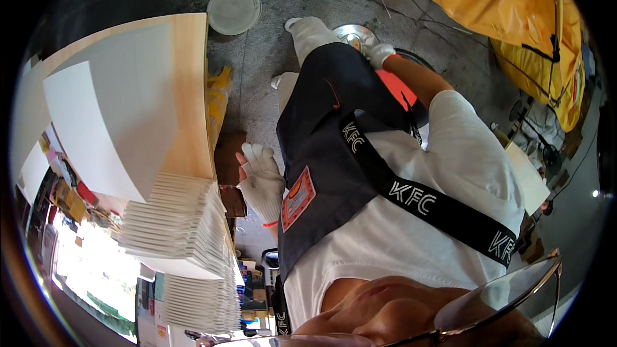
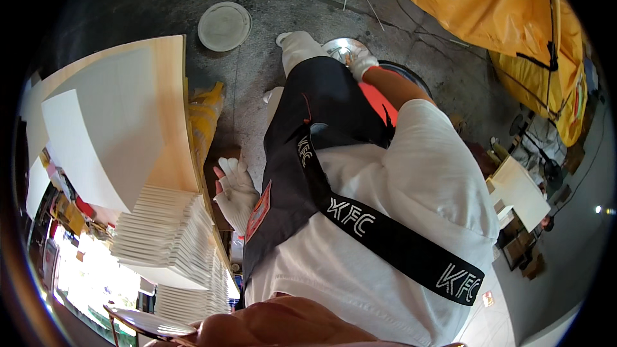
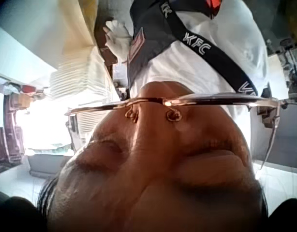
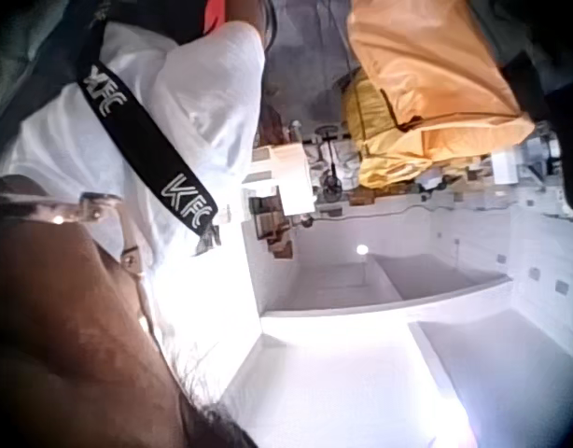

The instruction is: The person folds white paper sheets along pre-scored lines to form small boxes, picking them one at a time from a stack and placing each completed box into a new stack.

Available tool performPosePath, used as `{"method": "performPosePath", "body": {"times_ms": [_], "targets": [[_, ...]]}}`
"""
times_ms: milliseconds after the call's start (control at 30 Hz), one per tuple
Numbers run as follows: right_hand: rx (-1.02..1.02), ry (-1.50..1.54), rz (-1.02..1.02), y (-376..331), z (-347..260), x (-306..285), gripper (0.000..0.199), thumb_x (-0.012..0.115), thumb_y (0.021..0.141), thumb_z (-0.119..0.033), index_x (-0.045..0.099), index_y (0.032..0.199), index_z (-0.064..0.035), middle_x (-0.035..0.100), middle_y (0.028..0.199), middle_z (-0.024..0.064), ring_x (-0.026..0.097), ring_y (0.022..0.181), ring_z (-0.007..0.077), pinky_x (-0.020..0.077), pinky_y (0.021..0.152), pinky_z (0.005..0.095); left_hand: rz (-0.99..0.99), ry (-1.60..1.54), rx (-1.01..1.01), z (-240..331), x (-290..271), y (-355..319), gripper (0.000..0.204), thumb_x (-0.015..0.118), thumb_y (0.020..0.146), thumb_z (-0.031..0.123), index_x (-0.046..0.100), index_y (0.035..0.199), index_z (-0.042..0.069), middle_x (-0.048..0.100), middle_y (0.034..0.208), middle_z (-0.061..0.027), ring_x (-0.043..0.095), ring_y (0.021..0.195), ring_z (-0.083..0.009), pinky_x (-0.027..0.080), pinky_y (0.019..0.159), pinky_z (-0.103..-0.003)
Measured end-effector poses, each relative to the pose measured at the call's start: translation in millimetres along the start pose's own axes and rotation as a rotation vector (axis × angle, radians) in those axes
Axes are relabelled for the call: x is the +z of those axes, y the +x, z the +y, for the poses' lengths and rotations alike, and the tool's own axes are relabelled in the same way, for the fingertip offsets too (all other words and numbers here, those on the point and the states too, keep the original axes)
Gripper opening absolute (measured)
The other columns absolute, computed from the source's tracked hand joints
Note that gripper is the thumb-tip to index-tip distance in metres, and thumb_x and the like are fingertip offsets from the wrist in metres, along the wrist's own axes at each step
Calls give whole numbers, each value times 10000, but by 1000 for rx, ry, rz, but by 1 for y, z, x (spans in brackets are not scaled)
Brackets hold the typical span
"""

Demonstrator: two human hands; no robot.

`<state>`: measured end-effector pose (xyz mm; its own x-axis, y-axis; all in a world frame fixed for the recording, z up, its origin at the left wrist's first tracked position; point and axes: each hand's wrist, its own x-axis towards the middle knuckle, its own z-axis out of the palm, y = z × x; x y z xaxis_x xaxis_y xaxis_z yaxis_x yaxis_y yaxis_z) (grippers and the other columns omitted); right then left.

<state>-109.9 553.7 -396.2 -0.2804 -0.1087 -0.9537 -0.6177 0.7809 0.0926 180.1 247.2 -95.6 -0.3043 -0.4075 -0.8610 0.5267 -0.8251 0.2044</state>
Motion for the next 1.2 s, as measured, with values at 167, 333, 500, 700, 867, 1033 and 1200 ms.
{"method": "performPosePath", "body": {"times_ms": [167,333,500,700,867,1033,1200], "targets": [[-268,-284,163,15,-74,87,298,511,929,-264,678,1170,-213,669,1189,33,619,1117,231,469,889,421,-76,199,43,25,-34,14,401,460,1006,168,421,1402,114,430,1463,-145,504,1261,-324,463,1038,-491],[-293,-345,225,57,-98,139,279,518,912,-223,756,1049,-179,723,1104,29,643,1099,244,320,997,529,-214,654,307,60,-74,40,511,505,999,203,324,1434,5,422,1426,-251,501,1245,-363,450,1037,-483],[-110,-437,119,27,-115,100,470,537,889,-462,650,1237,-168,654,1250,49,574,1211,244,318,988,499,-146,854,290,65,-122,44,491,517,993,193,355,1406,-17,479,1390,-220,539,1225,-308,454,1029,-420],[-10,-291,100,71,-107,132,634,406,905,-551,542,1383,-157,480,1463,84,435,1366,273,266,1105,548,-119,705,48,58,-166,61,430,528,993,170,420,1371,-4,561,1315,-185,589,1159,-282,470,977,-382],[300,260,116,125,-91,142,461,471,924,-454,663,1197,-137,625,1283,97,596,1179,275,455,965,418,-158,580,76,58,-181,74,425,533,989,167,426,1364,-3,526,1350,-195,562,1197,-279,460,985,-377],[112,161,204,121,-140,42,387,517,922,-395,690,1126,-115,661,1201,132,633,1113,298,500,910,406,-122,481,213,52,-180,98,444,533,987,204,428,1361,-11,531,1338,-203,559,1202,-291,456,985,-384],[3,35,213,97,-138,-5,395,510,921,-402,697,1103,-105,665,1171,148,637,1096,310,503,897,411,-100,475,175,24,-160,145,420,540,986,200,448,1345,3,560,1303,-192,600,1146,-291,505,906,-368]]}}
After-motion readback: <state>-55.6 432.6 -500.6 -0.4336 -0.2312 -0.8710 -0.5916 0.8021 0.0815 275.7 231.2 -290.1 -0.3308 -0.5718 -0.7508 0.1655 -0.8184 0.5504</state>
